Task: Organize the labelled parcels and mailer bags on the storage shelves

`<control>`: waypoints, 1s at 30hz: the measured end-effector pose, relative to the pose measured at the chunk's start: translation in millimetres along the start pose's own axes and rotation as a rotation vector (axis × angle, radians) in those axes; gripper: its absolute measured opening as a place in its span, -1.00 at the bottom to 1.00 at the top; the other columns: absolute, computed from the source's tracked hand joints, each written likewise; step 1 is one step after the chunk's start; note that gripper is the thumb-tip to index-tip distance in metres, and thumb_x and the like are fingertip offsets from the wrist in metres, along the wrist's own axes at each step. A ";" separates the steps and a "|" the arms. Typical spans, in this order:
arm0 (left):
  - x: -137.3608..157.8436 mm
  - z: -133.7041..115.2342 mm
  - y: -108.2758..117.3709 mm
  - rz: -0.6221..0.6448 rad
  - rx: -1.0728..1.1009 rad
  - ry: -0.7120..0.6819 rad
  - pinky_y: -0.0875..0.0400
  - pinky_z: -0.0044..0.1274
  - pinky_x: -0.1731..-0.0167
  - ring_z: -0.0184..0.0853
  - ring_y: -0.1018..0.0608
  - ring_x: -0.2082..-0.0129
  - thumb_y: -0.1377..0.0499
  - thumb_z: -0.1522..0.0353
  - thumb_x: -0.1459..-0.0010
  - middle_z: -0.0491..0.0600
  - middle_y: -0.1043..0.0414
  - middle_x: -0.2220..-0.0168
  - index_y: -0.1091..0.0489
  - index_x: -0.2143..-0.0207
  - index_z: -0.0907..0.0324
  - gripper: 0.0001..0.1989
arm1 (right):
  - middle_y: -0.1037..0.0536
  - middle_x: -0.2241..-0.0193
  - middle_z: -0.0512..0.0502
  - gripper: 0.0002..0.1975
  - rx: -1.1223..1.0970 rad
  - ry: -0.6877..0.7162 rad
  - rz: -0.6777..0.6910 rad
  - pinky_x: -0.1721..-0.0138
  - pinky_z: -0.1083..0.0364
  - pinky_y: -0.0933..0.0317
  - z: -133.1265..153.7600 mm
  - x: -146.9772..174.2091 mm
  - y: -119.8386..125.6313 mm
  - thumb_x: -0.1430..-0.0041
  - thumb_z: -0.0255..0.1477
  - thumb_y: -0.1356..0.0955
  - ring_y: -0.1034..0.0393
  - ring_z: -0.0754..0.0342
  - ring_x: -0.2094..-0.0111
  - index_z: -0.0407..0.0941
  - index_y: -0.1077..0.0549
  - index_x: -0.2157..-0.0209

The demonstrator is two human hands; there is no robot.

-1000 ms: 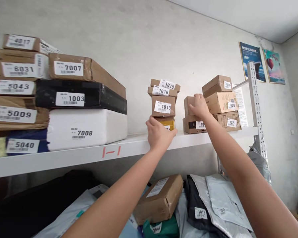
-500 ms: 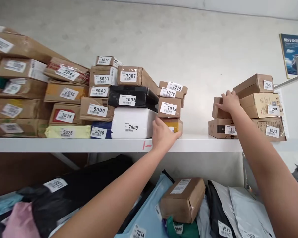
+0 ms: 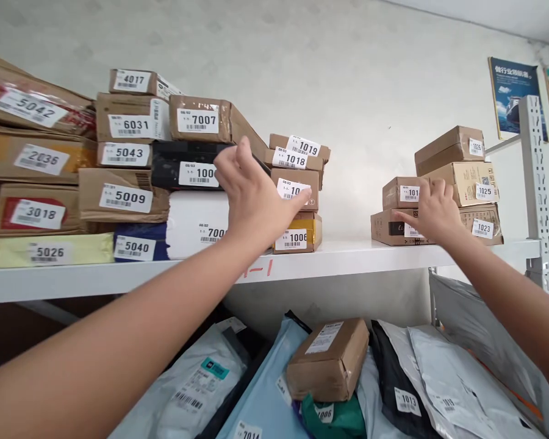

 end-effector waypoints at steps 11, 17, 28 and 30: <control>-53.3 16.0 -65.5 0.177 -0.005 0.294 -0.31 0.15 -0.23 0.36 -0.19 -0.36 -0.58 0.27 0.38 0.34 -0.05 -0.30 0.27 -0.48 0.10 0.50 | -0.12 -0.27 -0.75 0.19 -0.156 -0.403 -0.166 -0.14 -0.45 -0.13 1.6 50.4 -40.4 -0.03 0.20 -0.43 -0.07 -0.60 -0.24 -0.29 0.06 -0.39; -62.0 29.4 -70.4 0.201 0.033 0.371 -0.44 0.04 -0.15 0.25 -0.40 -0.24 -0.50 0.37 0.30 0.32 -0.12 -0.27 0.29 -0.50 0.06 0.43 | -0.05 -0.29 -0.70 0.24 -0.240 -0.507 -0.178 -0.23 -0.47 0.00 3.4 45.0 -44.1 0.10 0.04 -0.55 0.00 -0.64 -0.28 -0.20 0.11 -0.38; -36.3 37.3 -69.2 0.196 0.007 0.368 -0.46 0.04 -0.11 0.25 -0.50 -0.16 -0.55 0.35 0.30 0.36 -0.25 -0.23 0.38 -0.51 0.05 0.50 | -0.07 -0.25 -0.65 0.36 -0.255 -0.615 -0.060 -0.21 -0.37 -0.05 6.1 47.9 -53.3 0.20 -0.02 -0.61 -0.09 -0.57 -0.24 -0.14 0.19 -0.43; -29.0 33.2 -63.1 0.189 -0.003 0.356 -0.45 0.00 -0.14 0.20 -0.50 -0.16 -0.54 0.33 0.21 0.32 -0.27 -0.23 0.43 -0.50 0.00 0.47 | -0.07 -0.24 -0.62 0.38 -0.253 -0.614 -0.084 -0.18 -0.38 -0.06 7.2 48.2 -51.7 0.23 -0.05 -0.62 -0.10 -0.55 -0.22 -0.12 0.19 -0.42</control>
Point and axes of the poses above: each hand's wrist, its own x-axis away from the middle knuckle, its own y-axis out of the back of the hand, z = x × y, the point moved 10 cm from there along -x, towards the middle knuckle
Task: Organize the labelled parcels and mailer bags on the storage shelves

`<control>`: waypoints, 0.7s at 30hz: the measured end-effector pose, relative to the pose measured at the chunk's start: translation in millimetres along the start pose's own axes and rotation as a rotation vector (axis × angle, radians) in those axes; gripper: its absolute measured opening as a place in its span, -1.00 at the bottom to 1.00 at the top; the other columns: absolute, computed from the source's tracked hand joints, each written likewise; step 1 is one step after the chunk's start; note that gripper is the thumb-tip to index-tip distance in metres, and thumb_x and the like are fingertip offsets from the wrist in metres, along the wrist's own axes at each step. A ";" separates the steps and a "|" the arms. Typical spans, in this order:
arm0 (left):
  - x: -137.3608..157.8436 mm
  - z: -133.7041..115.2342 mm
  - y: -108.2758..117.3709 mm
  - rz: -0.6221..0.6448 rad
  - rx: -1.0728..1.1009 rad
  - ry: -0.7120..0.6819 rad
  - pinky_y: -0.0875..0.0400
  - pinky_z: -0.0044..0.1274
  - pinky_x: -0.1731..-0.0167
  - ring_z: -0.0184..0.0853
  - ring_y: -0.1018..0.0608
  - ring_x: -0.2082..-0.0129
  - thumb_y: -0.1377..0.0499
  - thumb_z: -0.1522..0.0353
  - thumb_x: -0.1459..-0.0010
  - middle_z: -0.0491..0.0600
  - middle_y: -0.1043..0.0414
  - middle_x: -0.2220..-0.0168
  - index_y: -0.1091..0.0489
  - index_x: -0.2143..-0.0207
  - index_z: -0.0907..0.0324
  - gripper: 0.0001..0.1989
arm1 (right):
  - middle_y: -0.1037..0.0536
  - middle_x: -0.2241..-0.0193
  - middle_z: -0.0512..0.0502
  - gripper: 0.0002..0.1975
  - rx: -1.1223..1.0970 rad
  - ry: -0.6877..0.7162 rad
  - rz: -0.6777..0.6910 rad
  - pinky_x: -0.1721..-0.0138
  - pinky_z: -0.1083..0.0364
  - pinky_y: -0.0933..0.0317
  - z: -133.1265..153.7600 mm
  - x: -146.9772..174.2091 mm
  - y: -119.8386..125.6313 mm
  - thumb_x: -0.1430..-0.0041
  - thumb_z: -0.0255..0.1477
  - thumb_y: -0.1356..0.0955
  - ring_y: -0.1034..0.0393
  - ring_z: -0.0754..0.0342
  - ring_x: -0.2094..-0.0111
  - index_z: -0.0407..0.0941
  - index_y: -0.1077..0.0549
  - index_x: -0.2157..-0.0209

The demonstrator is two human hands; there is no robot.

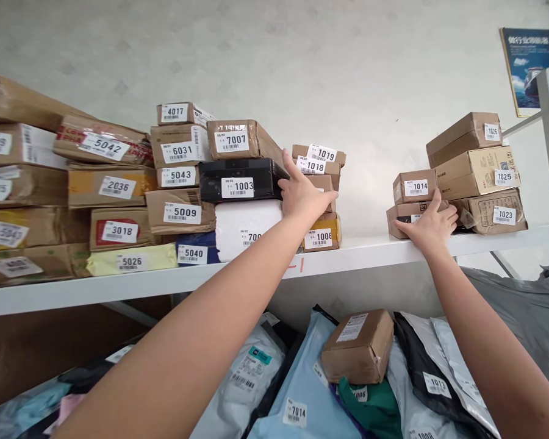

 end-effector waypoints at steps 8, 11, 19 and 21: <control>47.1 18.5 5.1 0.002 0.029 0.050 -0.37 -0.10 -0.25 0.10 -0.42 -0.27 -0.53 0.34 0.09 0.27 -0.11 -0.31 0.40 -0.48 -0.06 0.37 | -0.10 -0.22 -0.60 0.34 -0.073 0.037 -0.065 -0.13 -0.40 -0.06 8.5 4.7 -0.6 0.28 -0.11 -0.66 -0.11 -0.56 -0.18 -0.10 0.09 -0.39; 64.0 30.5 0.6 -0.006 0.051 0.057 -0.31 -0.10 -0.31 0.06 -0.40 -0.30 -0.50 0.33 0.05 0.31 -0.07 -0.34 0.38 -0.48 0.01 0.32 | -0.13 -0.22 -0.62 0.34 -0.080 0.038 -0.052 -0.13 -0.42 -0.10 10.0 8.7 -0.1 0.29 -0.10 -0.66 -0.14 -0.57 -0.17 -0.14 0.05 -0.40; 93.8 1.5 5.5 -0.166 0.115 -0.354 0.09 -0.03 -0.47 0.16 0.08 -0.52 -0.49 0.29 0.09 0.40 0.20 -0.46 0.26 -0.45 0.18 0.25 | 0.08 -0.46 -0.43 0.16 -0.181 0.152 -0.325 -0.29 -0.57 0.08 -75.7 -41.5 111.6 -0.06 0.25 -0.38 0.18 -0.59 -0.43 -0.02 0.11 -0.49; 99.2 -8.9 -1.5 -0.168 0.135 -0.416 0.09 -0.03 -0.47 0.17 0.03 -0.50 -0.44 0.31 0.06 0.38 0.15 -0.44 0.20 -0.44 0.20 0.16 | 0.12 -0.48 -0.43 0.29 -0.204 0.081 -0.228 -0.32 -0.58 0.12 -102.0 -68.4 118.6 0.02 0.30 -0.40 0.22 -0.60 -0.46 0.00 0.21 -0.51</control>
Point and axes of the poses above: each hand's wrist, its own x-axis away from the middle knuckle, its own y-axis out of the back of the hand, z = x × y, the point moved 10 cm from there along -x, towards the middle knuckle
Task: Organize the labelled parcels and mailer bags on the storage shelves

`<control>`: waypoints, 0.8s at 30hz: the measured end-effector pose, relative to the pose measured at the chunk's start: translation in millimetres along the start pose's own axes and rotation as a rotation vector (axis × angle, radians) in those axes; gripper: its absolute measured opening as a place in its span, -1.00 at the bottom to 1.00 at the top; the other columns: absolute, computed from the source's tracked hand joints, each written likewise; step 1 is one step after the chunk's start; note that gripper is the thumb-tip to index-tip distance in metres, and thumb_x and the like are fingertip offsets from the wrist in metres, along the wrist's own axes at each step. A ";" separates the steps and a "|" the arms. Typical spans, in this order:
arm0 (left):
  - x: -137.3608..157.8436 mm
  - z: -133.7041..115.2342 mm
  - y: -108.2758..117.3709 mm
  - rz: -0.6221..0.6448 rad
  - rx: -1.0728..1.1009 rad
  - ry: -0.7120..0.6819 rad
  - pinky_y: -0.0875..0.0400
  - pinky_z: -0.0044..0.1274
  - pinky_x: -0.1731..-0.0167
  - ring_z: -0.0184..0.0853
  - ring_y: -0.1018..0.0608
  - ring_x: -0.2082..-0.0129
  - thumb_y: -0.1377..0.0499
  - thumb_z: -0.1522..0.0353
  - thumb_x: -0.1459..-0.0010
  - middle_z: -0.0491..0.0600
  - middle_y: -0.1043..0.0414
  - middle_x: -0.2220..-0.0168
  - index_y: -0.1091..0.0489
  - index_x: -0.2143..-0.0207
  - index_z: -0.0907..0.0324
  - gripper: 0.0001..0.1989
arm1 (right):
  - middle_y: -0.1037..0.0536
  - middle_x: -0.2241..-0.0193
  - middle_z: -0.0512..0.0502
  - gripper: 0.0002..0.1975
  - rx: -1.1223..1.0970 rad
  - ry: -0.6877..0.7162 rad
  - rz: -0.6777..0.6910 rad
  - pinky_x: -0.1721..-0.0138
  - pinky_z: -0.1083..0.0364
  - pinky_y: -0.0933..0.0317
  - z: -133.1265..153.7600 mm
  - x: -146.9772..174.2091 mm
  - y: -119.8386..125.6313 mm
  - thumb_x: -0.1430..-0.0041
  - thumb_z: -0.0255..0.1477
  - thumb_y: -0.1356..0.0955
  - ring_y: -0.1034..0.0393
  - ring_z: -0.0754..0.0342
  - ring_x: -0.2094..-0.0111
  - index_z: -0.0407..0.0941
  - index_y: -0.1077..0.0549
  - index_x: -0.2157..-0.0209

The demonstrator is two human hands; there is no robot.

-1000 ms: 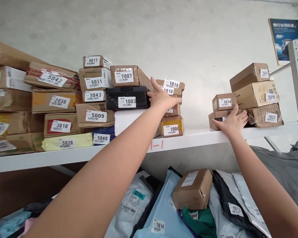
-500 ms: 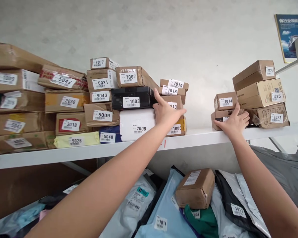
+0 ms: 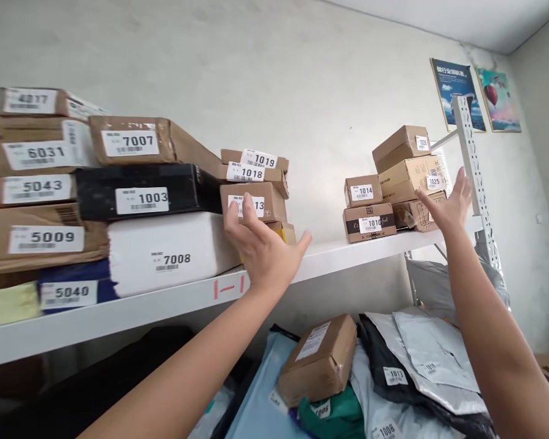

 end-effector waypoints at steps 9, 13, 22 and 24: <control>-2.1 15.1 -2.4 -0.061 -0.099 0.060 0.01 0.04 -0.44 0.33 -0.07 -0.44 -0.41 0.36 0.11 0.44 0.07 -0.39 0.04 -0.40 0.30 0.08 | -0.10 -0.39 -0.62 0.48 0.097 -0.173 0.371 -0.35 -0.42 -0.02 -24.7 -11.8 -46.1 0.19 0.30 -0.49 -0.04 -0.56 -0.40 -0.10 0.28 -0.51; -2.5 27.1 5.5 -0.061 -0.087 0.090 0.01 -0.02 -0.48 0.27 -0.03 -0.47 -0.39 0.37 0.12 0.40 0.08 -0.40 0.10 -0.44 0.27 0.13 | -0.15 -0.36 -0.66 0.52 0.126 -0.181 0.372 -0.33 -0.44 -0.03 -18.2 -10.0 -43.8 0.23 0.34 -0.48 -0.07 -0.59 -0.38 -0.15 0.26 -0.51; 4.0 41.0 6.5 0.113 -0.040 0.461 -0.28 0.01 -0.35 0.22 -0.21 -0.44 -0.45 0.28 0.09 0.43 0.07 -0.46 0.34 -0.52 0.21 0.32 | -0.29 -0.39 -0.38 0.19 -0.387 -0.243 0.476 -0.32 -0.26 -0.27 -41.2 -34.5 -57.4 -0.11 0.18 -0.43 -0.32 -0.31 -0.31 -0.10 0.14 -0.52; 6.6 46.4 6.8 0.140 -0.046 0.520 -0.31 0.01 -0.33 0.25 -0.24 -0.43 -0.46 0.22 0.08 0.42 0.09 -0.50 0.41 -0.52 0.22 0.37 | -0.46 -0.28 -0.33 -0.08 -0.528 -0.303 0.611 -0.20 -0.22 -0.43 -46.1 -30.3 -72.4 -0.22 0.09 -0.41 -0.47 -0.26 -0.19 -0.08 -0.13 -0.44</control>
Point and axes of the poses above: each hand's wrist, its own x-axis away from the middle knuckle, its own y-axis out of the back of the hand, z = x × y, the point moved 10 cm from there along -x, towards the middle knuckle
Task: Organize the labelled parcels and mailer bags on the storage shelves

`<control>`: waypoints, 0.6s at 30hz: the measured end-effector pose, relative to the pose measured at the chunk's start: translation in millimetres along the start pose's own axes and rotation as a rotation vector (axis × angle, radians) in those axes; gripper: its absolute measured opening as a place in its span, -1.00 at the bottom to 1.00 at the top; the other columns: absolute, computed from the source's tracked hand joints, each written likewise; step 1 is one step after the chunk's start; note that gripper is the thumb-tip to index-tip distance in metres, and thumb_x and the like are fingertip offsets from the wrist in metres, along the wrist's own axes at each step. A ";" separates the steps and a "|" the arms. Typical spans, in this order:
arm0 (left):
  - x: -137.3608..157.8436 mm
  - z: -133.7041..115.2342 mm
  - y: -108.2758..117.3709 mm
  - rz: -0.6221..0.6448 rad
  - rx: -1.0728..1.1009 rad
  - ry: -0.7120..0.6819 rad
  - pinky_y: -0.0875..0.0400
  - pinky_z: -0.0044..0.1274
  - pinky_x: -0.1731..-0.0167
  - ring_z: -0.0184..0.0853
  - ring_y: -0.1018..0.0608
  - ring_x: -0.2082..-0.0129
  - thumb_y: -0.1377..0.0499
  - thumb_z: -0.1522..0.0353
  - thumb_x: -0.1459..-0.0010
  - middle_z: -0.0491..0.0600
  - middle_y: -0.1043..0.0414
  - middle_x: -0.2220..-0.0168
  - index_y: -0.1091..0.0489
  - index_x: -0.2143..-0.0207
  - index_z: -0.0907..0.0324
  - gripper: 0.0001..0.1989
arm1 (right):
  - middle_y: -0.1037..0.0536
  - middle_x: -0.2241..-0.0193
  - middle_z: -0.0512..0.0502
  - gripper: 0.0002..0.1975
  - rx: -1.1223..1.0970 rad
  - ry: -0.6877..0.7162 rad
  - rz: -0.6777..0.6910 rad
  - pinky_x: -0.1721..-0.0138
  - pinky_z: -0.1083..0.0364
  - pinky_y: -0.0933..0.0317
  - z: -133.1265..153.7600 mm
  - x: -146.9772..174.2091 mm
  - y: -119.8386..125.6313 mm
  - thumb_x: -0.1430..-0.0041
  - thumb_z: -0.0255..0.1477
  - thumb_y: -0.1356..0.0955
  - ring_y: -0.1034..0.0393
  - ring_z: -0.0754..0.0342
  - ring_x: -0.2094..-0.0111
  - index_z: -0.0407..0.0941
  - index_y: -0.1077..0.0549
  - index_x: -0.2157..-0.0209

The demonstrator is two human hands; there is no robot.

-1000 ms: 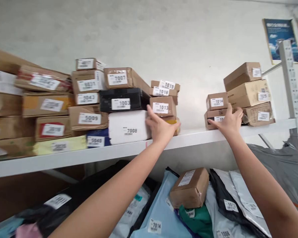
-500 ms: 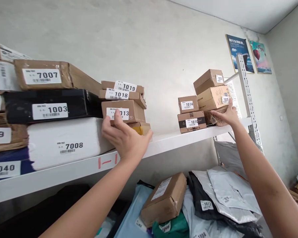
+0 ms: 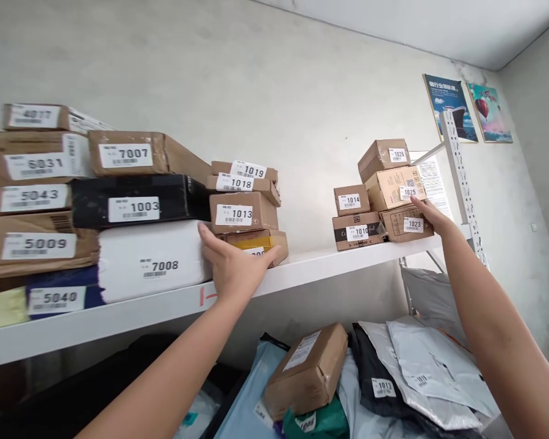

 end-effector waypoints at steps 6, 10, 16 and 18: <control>-7.3 10.8 -3.1 -0.007 -0.028 0.038 -0.35 -0.13 -0.33 0.19 -0.41 -0.33 -0.44 0.28 0.11 0.48 -0.25 -0.36 0.33 -0.49 0.47 0.34 | -0.67 0.04 -0.27 -0.46 -0.122 -0.038 0.047 0.07 -0.19 -0.61 -7.3 -3.1 -15.1 -0.14 -0.18 -0.55 -0.63 -0.24 0.09 -0.07 -0.49 -0.10; -10.0 11.6 -4.1 -0.024 -0.024 0.027 -0.32 -0.20 -0.35 0.12 -0.37 -0.37 -0.43 0.32 0.11 0.45 -0.20 -0.40 0.30 -0.49 0.48 0.30 | -0.66 0.00 -0.26 -0.42 -0.136 -0.019 0.096 0.07 -0.20 -0.61 -2.1 -1.7 -36.4 -0.11 -0.18 -0.56 -0.62 -0.24 0.06 -0.06 -0.47 -0.13; -6.4 6.5 -3.6 0.007 -0.076 0.046 -0.33 -0.29 -0.35 0.05 -0.35 -0.39 -0.42 0.33 0.05 0.47 -0.18 -0.41 0.32 -0.48 0.55 0.27 | -0.63 -0.06 -0.25 -0.31 -0.162 0.028 0.160 -0.07 -0.21 -0.53 4.4 0.4 -71.7 -0.06 -0.12 -0.58 -0.58 -0.22 0.00 -0.07 -0.44 -0.16; -5.3 4.6 -2.7 0.010 -0.086 0.051 -0.34 -0.31 -0.34 0.03 -0.37 -0.38 -0.41 0.34 0.04 0.47 -0.19 -0.40 0.32 -0.48 0.58 0.26 | -0.58 -0.11 -0.30 -0.20 -0.105 0.049 0.110 -0.13 -0.24 -0.48 4.7 1.3 -71.1 -0.02 -0.06 -0.58 -0.54 -0.26 -0.05 -0.10 -0.39 -0.21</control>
Point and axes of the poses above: each hand's wrist, its own x-axis away from the middle knuckle, its own y-axis out of the back of the hand, z = x × y, the point moved 10 cm from there along -x, towards the middle knuckle
